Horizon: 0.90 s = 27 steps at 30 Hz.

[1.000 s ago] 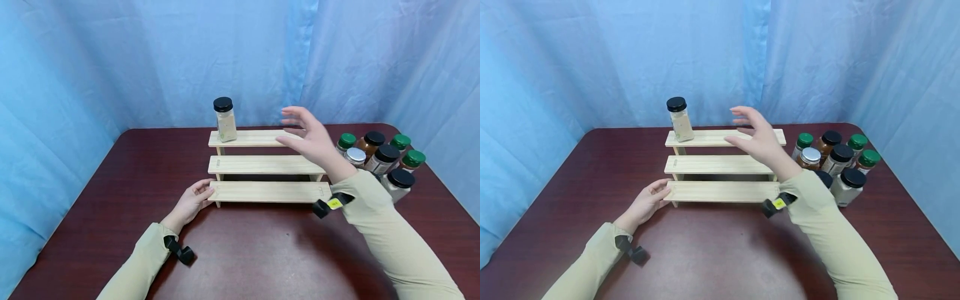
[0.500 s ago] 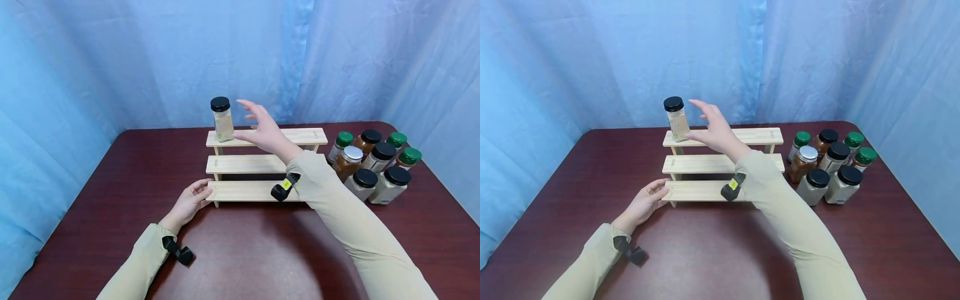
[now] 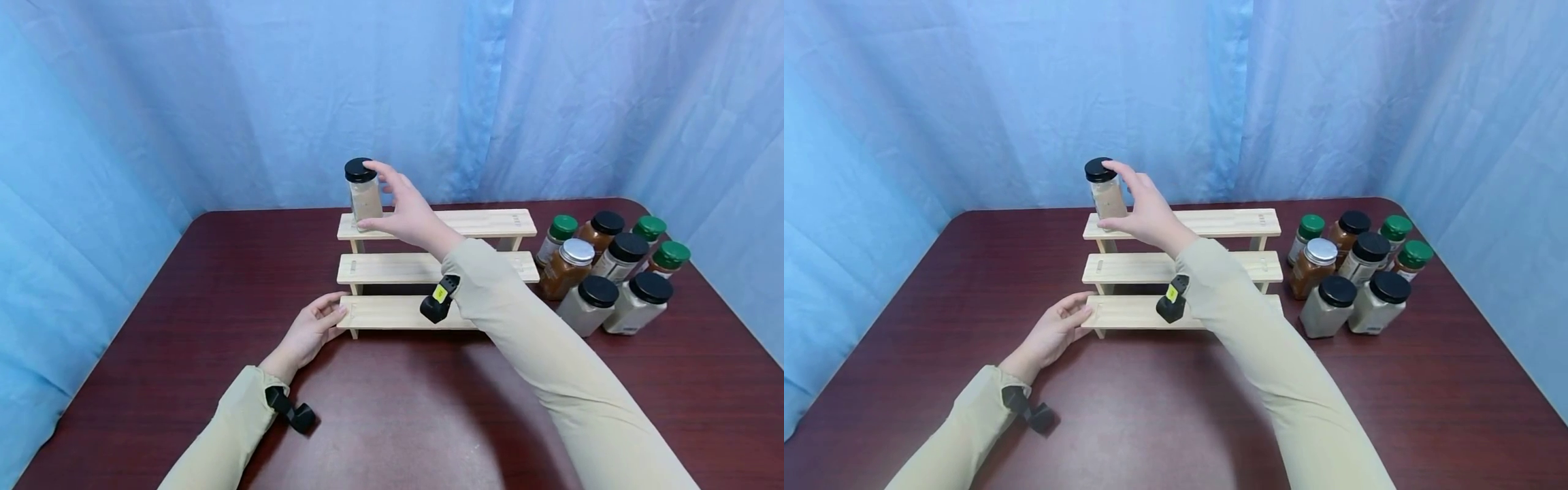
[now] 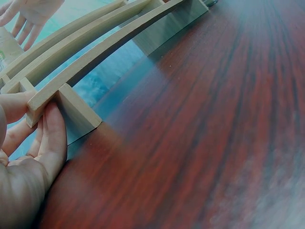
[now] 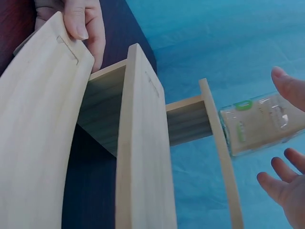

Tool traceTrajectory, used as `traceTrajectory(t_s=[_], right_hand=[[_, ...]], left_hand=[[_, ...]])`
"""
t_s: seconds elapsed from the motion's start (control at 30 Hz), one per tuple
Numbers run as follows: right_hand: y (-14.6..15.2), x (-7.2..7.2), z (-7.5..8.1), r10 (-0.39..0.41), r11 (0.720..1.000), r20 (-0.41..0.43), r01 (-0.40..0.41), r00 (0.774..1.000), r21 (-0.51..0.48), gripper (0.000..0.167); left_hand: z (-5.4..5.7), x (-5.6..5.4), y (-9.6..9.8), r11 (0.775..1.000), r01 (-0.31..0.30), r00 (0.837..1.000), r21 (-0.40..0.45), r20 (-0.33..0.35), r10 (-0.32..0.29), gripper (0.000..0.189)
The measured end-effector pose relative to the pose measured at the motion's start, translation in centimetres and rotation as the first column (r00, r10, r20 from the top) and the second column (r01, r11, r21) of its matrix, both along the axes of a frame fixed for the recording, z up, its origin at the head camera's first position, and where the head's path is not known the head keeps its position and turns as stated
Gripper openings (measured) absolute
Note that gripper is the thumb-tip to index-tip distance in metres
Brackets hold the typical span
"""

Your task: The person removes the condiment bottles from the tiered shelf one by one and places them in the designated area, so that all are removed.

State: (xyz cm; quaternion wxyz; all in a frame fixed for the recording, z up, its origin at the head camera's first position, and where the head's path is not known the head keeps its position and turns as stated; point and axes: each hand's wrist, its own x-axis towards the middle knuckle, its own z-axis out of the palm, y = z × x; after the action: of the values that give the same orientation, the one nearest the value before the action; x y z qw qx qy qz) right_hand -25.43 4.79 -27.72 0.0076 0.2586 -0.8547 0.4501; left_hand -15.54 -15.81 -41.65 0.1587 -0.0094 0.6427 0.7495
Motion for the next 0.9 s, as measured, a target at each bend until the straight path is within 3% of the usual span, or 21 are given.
traceTrajectory(t_s=[0.5,0.9], right_hand=[[-1.0,-0.6,-1.7,-0.006,0.993,-0.038,0.002,0.999,-0.116,0.085],[-1.8,-0.3,-2.5,-0.092,0.992,-0.142,0.077,0.986,-0.104,0.080]], left_hand=[[0.1,0.1,-0.1,1.000,0.004,1.000,0.017,-0.012,-0.004,0.046],[0.0,0.1,0.0,1.000,0.007,1.000,0.024,-0.015,-0.007,0.046]])
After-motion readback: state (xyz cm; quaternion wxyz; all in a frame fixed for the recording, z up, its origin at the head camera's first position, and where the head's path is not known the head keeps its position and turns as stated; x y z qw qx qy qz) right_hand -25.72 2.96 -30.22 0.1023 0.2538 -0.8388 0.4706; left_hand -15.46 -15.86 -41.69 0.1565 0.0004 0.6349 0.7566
